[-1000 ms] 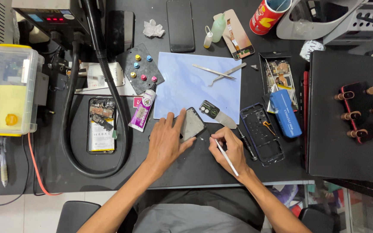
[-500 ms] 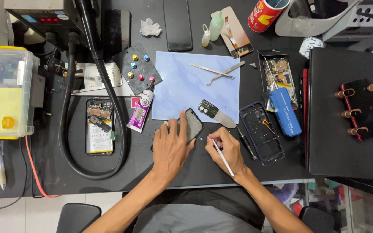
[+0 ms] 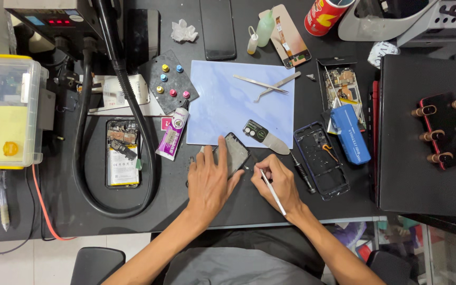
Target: The person uses a white plastic spudger to pry and separate the screen assembly from the frame of a disassembled smartphone. They work along the edges of the device to release the internal adhesive, carefully lifting the screen while holding the phone body steady on the workbench.
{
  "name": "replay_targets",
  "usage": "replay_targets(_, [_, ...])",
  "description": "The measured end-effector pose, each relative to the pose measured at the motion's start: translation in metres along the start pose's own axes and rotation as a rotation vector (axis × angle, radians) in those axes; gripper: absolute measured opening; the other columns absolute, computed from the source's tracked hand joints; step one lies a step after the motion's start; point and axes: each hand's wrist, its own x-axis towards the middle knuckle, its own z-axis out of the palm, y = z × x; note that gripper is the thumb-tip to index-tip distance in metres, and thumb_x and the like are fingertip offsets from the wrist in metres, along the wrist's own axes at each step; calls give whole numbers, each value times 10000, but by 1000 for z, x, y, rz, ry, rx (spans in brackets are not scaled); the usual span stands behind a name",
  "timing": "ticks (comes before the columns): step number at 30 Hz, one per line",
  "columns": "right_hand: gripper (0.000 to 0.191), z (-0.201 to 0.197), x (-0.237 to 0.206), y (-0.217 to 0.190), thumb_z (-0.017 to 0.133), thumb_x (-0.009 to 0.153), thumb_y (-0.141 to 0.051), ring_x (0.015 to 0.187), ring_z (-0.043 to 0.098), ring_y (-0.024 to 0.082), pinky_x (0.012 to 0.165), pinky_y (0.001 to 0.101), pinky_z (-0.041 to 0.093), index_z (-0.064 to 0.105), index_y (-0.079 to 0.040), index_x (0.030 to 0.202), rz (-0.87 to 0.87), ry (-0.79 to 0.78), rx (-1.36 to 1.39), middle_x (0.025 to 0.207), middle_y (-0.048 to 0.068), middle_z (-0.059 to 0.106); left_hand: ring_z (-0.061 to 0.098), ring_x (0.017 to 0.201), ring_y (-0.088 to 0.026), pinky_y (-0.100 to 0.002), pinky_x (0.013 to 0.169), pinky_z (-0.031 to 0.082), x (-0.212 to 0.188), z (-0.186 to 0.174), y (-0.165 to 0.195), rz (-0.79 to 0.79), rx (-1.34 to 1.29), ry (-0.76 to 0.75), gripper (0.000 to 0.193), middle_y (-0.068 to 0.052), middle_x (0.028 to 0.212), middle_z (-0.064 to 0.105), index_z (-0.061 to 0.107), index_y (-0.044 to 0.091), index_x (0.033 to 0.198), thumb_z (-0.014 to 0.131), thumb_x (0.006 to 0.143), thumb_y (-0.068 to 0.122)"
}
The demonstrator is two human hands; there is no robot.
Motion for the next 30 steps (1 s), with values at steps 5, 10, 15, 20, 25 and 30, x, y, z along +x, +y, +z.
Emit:
replay_targets(5, [178,-4,-3,-3,731,856,-35,616,585,151,581,287,509,570,-2,922,-55,-25,-19,767,89,599,587,881,-330,-423,685,526,0,-3,-1,-13,-14,-82,896,-199,1066,558,452,-39,1440,814,767,429])
replay_targets(10, [174,-7,-3,-4,730,849,-31,621,605,162,593,301,519,571,-9,918,22,-48,-29,757,95,601,610,839,-339,-424,648,536,1,-5,-2,-7,-34,-82,880,-224,1070,555,469,-49,1410,816,767,441])
replay_targets(15, [179,-11,-3,-5,735,844,-26,614,606,186,589,311,517,574,-7,921,25,-79,-39,757,109,591,619,790,-339,-423,608,536,1,-6,-2,-6,-61,-134,881,-232,1074,556,461,-65,1404,817,773,439])
replay_targets(20, [184,-12,-5,-7,718,846,-3,672,674,214,614,323,547,566,3,949,-43,-71,-7,823,125,601,627,803,-344,-430,623,537,4,-8,-7,42,-99,-132,884,-216,1057,559,460,-62,1407,829,760,414])
replay_targets(25, [198,-8,-3,-8,716,846,28,714,640,294,635,367,525,555,14,962,-218,-27,-83,831,142,562,629,828,-354,-422,636,540,10,-10,-15,104,-160,-84,892,-220,1087,558,463,-57,1407,840,737,394])
replay_targets(30, [195,-7,-2,-7,708,842,27,716,649,259,641,342,531,551,9,958,-239,-5,-47,840,127,582,626,829,-351,-428,634,532,14,-10,-20,115,-128,-81,883,-203,1064,564,475,-39,1406,838,734,404])
